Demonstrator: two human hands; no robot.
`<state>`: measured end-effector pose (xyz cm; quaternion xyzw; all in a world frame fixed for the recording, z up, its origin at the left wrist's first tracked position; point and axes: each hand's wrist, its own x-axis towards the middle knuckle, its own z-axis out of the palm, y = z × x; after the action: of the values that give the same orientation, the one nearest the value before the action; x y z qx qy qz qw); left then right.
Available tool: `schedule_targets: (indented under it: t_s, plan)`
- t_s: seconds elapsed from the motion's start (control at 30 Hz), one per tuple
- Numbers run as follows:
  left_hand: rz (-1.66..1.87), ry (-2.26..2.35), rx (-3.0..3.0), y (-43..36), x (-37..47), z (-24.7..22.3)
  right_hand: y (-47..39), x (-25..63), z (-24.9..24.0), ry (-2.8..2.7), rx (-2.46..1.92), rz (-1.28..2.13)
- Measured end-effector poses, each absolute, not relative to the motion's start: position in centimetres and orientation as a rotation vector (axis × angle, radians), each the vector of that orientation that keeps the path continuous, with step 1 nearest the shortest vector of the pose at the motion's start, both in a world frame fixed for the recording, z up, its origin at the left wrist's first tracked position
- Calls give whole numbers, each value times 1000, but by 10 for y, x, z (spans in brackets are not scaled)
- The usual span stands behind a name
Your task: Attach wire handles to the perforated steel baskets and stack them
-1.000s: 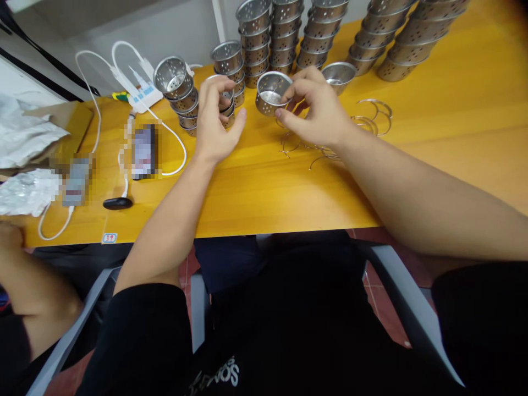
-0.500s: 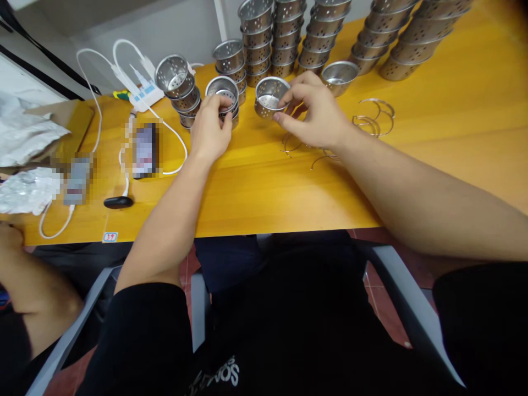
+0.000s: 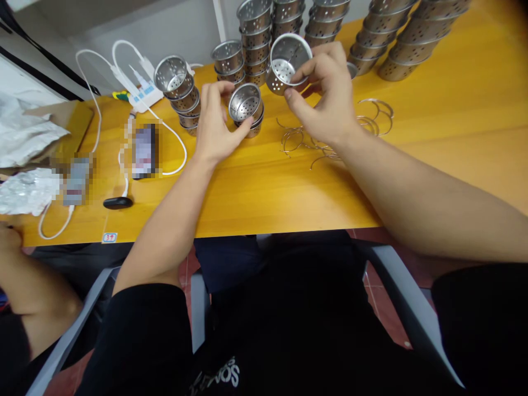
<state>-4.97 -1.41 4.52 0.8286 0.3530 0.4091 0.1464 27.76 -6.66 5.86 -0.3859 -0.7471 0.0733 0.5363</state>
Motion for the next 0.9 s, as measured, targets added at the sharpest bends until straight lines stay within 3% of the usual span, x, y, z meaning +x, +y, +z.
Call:
schedule_targets:
  t_s: [0.3, 0.67, 0.9]
  plan:
    - [1165, 1091, 1968, 7, -27, 6, -68, 266, 55, -1783, -820, 120]
    - [1167, 1107, 2035, -19, -15, 34, -73, 266, 61, -1833, -893, 172]
    - [1159, 1157, 2028, -22, -13, 38, -90, 260, 77, -1830, -1159, 326]
